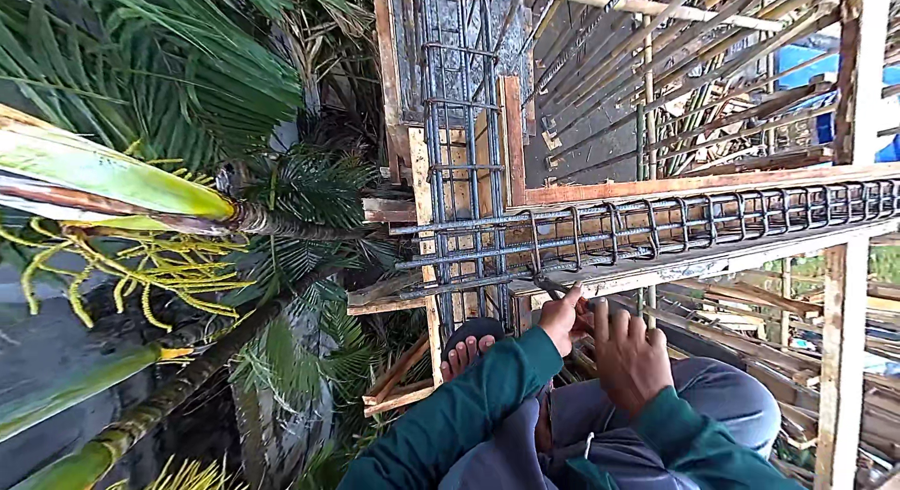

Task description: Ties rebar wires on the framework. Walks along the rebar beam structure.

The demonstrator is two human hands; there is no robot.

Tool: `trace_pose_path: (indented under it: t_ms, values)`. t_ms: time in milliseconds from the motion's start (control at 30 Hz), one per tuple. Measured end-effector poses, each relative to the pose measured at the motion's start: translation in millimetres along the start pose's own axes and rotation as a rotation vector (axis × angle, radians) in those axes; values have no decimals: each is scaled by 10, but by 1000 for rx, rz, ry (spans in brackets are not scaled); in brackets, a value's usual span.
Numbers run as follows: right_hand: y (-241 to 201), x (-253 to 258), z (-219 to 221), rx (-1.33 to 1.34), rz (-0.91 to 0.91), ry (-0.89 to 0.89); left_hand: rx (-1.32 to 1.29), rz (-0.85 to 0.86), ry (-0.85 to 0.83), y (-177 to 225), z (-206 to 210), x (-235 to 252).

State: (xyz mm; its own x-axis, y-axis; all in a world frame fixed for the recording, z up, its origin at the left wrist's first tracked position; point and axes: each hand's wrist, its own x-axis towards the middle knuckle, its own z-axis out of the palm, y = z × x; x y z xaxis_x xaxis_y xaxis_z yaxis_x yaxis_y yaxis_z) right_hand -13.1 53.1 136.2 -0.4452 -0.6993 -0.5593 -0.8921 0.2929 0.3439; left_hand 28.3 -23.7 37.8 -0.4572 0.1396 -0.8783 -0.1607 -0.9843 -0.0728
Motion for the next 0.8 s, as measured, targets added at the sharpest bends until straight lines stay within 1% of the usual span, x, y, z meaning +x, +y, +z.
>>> trace_pose_path:
  t_ms: [33, 67, 167, 200, 233, 300, 333, 367, 433, 467, 533, 567, 600, 633, 733, 767, 800]
  values:
    - [33, 80, 25, -65, -22, 60, -36, -15, -2, 25, 30, -7]
    - [102, 213, -23, -83, -42, 29, -78, -18, -13, 61, 65, -5]
    - [330, 648, -340, -113, -124, -244, -172, -14, -43, 223, 209, 2]
    - [372, 728, -409, -138, -157, -301, -197, -16, -38, 243, 249, 4]
    - [403, 765, -433, -157, -203, -293, -214, -13, -34, 253, 270, 7]
    - [429, 726, -365, -143, -281, -186, -218, 14, -22, 232, 268, 13]
    - [401, 683, -322, -117, -246, -215, -193, 33, -17, 198, 246, 13]
    - [352, 647, -303, -50, -168, -339, -144, 52, -15, 138, 202, 13]
    - [315, 615, -193, 244, 7, -635, 1, 115, -10, -39, 63, 10]
    - [349, 603, -67, 479, 62, -761, 77, 136, -30, -122, -14, 24]
    - [492, 482, 340, 1203, 189, -1014, 155, 126, -79, -245, -115, 60]
    - [506, 418, 499, 1437, 249, -1096, 160, 130, -73, -278, -132, 90]
    - [474, 396, 544, 1490, 265, -1075, 158, 147, -57, -260, -135, 128]
    - [413, 386, 485, 1377, 253, -963, 145, 166, -44, -227, -130, 155]
    - [135, 129, 18, 598, 128, -579, 130, 142, 25, -243, -127, 130]
    - [39, 25, -64, 399, 76, -444, 104, 120, 53, -208, -92, 129]
    - [-31, -59, -31, 220, 24, -276, 60, 89, 70, -173, -47, 129]
